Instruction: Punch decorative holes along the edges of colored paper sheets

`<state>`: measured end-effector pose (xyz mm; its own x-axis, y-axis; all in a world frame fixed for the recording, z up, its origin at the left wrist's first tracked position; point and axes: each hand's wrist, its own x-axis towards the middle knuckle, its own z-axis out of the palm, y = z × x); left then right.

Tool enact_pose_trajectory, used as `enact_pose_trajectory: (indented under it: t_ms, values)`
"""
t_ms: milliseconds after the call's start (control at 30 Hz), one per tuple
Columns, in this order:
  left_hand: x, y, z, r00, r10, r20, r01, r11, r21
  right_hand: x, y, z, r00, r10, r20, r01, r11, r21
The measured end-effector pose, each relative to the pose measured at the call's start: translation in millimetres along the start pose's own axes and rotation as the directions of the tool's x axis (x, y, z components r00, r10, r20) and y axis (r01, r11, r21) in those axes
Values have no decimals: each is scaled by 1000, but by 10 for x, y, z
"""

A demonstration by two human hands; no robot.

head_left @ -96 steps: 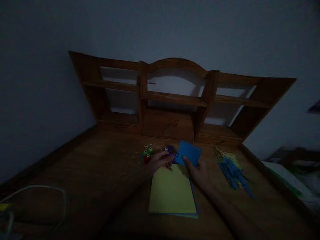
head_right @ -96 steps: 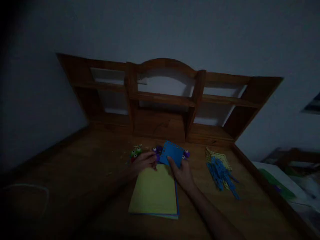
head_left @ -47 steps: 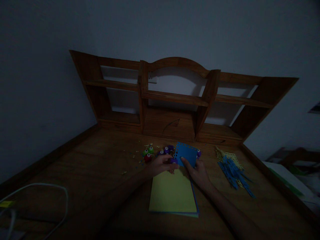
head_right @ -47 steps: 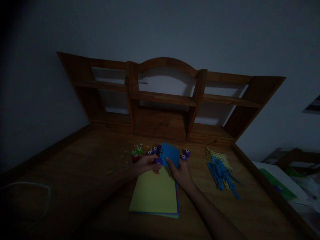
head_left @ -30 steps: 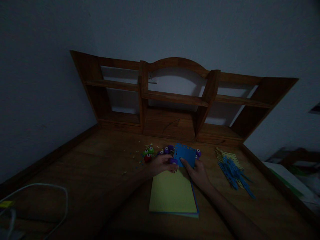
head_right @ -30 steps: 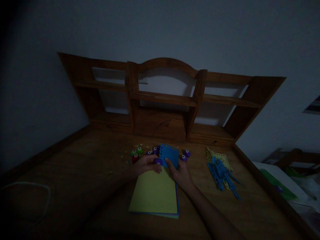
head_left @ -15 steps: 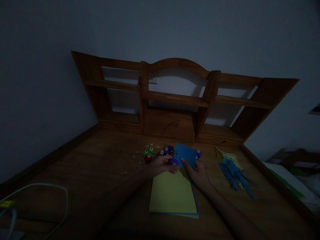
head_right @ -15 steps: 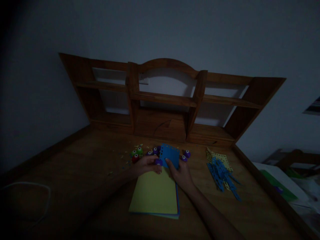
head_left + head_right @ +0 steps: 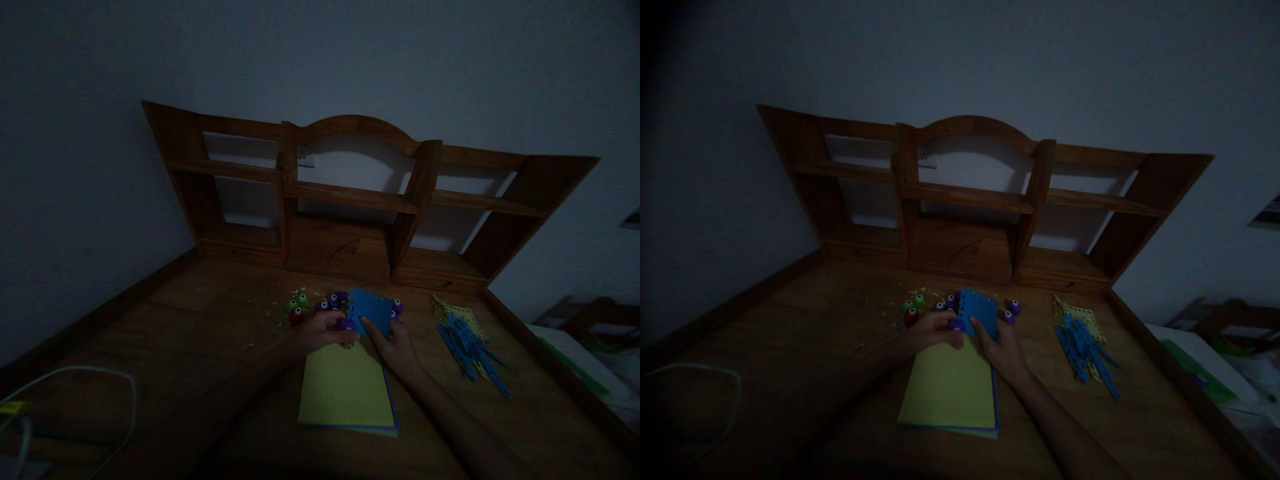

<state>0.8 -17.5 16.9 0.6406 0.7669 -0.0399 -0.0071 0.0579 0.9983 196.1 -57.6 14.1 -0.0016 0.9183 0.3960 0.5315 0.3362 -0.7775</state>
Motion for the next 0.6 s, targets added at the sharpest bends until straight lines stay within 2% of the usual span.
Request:
enact_pose_trajectory:
  t_ms: [267, 600]
  values:
    - [12, -24, 7, 1000, 1, 17, -1, 999, -49, 6, 12, 0, 999, -34, 5, 34, 999, 4]
    - [0, -2, 10, 1000, -14, 2, 14, 999, -38, -5, -3, -4, 1000, -18, 1, 18, 1000, -3]
